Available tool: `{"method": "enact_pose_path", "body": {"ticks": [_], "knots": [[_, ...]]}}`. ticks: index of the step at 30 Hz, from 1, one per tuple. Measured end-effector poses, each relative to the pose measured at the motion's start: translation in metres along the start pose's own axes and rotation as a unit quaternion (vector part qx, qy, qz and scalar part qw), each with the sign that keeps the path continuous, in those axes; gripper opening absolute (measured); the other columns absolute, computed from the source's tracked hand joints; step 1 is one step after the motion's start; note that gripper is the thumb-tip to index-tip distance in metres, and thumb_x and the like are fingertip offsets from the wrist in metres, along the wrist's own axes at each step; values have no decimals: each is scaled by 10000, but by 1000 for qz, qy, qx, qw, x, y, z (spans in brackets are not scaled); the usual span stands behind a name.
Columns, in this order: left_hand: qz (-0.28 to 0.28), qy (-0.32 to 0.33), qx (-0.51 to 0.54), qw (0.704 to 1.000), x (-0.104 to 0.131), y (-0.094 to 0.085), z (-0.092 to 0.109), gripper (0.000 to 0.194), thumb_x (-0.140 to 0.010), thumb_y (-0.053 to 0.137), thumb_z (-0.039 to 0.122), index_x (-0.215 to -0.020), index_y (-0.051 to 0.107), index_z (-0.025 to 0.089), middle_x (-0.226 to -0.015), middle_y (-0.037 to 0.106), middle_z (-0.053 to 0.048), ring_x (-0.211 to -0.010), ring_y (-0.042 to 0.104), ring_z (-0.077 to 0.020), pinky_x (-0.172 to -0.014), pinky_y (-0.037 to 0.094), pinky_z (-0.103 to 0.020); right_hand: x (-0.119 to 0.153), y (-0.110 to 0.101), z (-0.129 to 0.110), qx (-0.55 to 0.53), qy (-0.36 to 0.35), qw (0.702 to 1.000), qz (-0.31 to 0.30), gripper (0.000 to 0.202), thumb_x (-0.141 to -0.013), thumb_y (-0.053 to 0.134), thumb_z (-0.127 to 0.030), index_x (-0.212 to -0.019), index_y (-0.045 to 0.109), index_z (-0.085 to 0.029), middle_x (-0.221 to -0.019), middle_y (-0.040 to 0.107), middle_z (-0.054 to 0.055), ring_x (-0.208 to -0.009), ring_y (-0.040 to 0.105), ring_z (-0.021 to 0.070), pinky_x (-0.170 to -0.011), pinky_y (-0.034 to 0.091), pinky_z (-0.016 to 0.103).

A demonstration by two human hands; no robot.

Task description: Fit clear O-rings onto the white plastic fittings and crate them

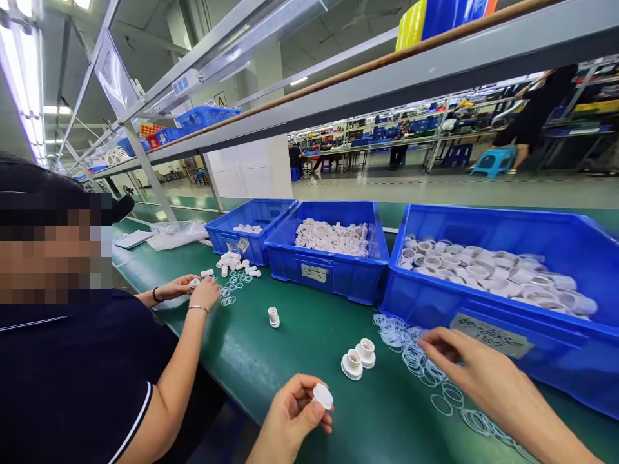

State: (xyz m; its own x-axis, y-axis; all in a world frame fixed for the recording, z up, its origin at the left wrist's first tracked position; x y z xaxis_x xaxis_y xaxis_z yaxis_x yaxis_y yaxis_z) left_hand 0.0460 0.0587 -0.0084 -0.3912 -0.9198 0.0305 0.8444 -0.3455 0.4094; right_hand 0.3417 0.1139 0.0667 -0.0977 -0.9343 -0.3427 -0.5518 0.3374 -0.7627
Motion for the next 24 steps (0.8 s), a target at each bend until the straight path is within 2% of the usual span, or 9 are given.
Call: {"method": "enact_pose_path", "body": {"ticks": [2,6,7,9,12,16,20,24], "knots": [[12,7,-8,1000,-3,-1,9,512,-796,788,490,-1125,626,133,-937,639,-62,-817,631,-137,-791,528,-299,9,21,-40,-68,-5,994,-86,559,-907,460,-795,-902,711,-296,-865,709,70,-731,648,223,-644,492,349],[-5,27,-48,998,-5,2,31,675,-811,790,407,-1388,502,210,-970,631,-37,-858,646,-153,-848,528,-318,36,58,-134,-121,-97,965,-210,354,-1002,476,-570,-889,654,-286,-844,644,16,-704,571,191,-625,430,324],[-10,30,-63,998,-4,2,35,659,-818,783,399,-1389,509,215,-968,640,-38,-857,644,-152,-849,525,-312,42,65,-150,-125,-112,958,-232,333,-1016,464,-531,-886,640,-280,-843,628,8,-695,554,182,-620,417,318],[-14,35,-106,994,-2,1,39,503,-841,757,390,-1280,605,198,-964,661,-46,-866,632,-149,-837,517,-288,50,74,-170,-142,-124,946,-265,317,-1035,444,-490,-893,626,-272,-851,609,-1,-704,536,172,-626,407,308],[0,38,-155,987,3,-7,41,325,-854,735,391,-1090,690,170,-941,677,-52,-822,613,-136,-760,526,-253,58,81,-183,-191,-112,927,-303,305,-1044,451,-476,-901,622,-267,-868,595,-7,-740,528,166,-662,417,294],[45,33,-120,991,8,-22,40,399,-831,757,406,-1128,674,152,-941,692,-70,-800,631,-151,-661,563,-250,67,89,-192,-226,-124,907,-334,317,-1049,445,-489,-907,613,-261,-883,582,-6,-773,527,164,-713,424,293],[58,26,4,998,9,-28,36,428,-804,788,414,-1065,622,118,-881,687,-66,-740,651,-148,-593,584,-253,62,99,-185,-177,-108,930,-304,428,-1053,381,-548,-854,617,-251,-849,585,5,-734,521,173,-654,377,313],[53,21,63,996,6,-29,35,401,-817,782,411,-993,584,110,-848,682,-62,-710,658,-133,-561,574,-224,54,107,-180,-171,-58,939,-294,413,-1016,450,-576,-813,588,-245,-793,612,0,-690,518,174,-600,353,310]]}}
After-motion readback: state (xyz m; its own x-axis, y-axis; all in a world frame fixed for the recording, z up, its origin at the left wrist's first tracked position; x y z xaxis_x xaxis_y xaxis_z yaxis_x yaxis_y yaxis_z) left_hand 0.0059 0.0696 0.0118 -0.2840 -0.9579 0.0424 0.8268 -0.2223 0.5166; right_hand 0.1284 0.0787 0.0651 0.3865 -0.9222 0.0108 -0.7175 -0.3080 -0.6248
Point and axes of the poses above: each hand's wrist, its own x-axis away from the middle knuckle, its own y-axis out of the palm, z = x × y, the point moved 9 cm from there along -x, towards the middle knuckle
